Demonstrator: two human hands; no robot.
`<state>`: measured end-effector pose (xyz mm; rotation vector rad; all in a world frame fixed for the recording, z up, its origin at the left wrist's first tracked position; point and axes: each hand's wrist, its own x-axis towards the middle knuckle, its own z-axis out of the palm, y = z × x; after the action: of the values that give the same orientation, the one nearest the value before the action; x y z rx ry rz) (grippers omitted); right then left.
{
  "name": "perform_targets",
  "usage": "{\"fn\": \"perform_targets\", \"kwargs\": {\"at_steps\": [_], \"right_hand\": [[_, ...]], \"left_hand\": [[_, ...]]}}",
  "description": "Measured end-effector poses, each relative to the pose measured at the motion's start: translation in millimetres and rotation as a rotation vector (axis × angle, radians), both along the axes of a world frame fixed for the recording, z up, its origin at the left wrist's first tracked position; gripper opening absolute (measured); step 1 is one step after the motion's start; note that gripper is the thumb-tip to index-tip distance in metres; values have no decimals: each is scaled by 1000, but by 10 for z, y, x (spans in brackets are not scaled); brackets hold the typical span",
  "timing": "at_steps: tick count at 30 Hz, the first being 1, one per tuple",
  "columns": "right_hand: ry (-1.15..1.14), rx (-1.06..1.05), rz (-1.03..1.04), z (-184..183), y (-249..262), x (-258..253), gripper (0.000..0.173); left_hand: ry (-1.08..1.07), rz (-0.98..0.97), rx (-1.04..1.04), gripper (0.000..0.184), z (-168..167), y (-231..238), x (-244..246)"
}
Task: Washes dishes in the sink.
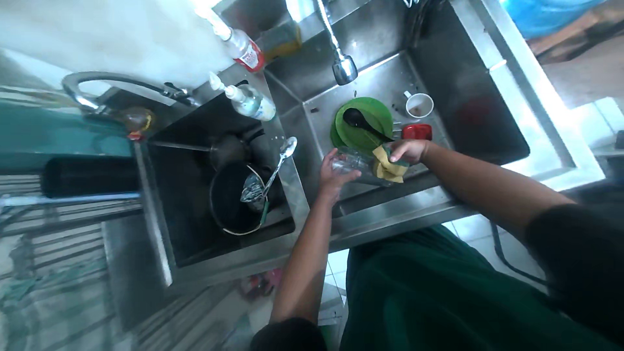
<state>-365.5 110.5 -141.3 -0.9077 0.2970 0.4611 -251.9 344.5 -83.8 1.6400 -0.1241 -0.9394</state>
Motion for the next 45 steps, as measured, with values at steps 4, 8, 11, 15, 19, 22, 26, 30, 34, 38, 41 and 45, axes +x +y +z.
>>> {"fn": "perform_targets", "kwargs": {"at_steps": [4,8,11,15,19,22,26,30,34,38,41,45], "right_hand": [[-24,-98,47,-27,-114,61,36],[-15,-362,17,144,-254,-2,38],[0,-492,51,424,-300,-95,52],[-78,-472,11,452,-385,-318,61],[-164,-382,-56,374,-433,-527,54],[-197,-386,-66,383,-427,-609,54],[-196,-393,-71,388,-406,-677,56],[-197,-379,-74,406,-366,-705,55],[-217,-278,-130,415,-337,-718,54],[-211,-169,-345,545,-139,-661,35],[-248,-136,-432,823,57,-564,34],[-552,-234,-387,1252,313,-427,39]], "left_hand": [[-173,-70,124,99,-106,-48,17],[-411,-299,352,106,-399,-60,25],[-522,-504,424,106,-584,-64,32],[-505,-596,422,103,-737,-79,46],[-510,-665,494,103,-773,-162,31],[-548,-691,470,103,-821,-166,8],[-577,-658,407,102,-795,-78,-1],[-645,-540,280,100,-571,42,-2],[-761,-433,193,101,-240,166,-100],[-905,-240,51,109,82,308,-268],[-1042,-73,-102,112,247,373,-363],[-1059,88,-295,120,453,433,-465]]}}
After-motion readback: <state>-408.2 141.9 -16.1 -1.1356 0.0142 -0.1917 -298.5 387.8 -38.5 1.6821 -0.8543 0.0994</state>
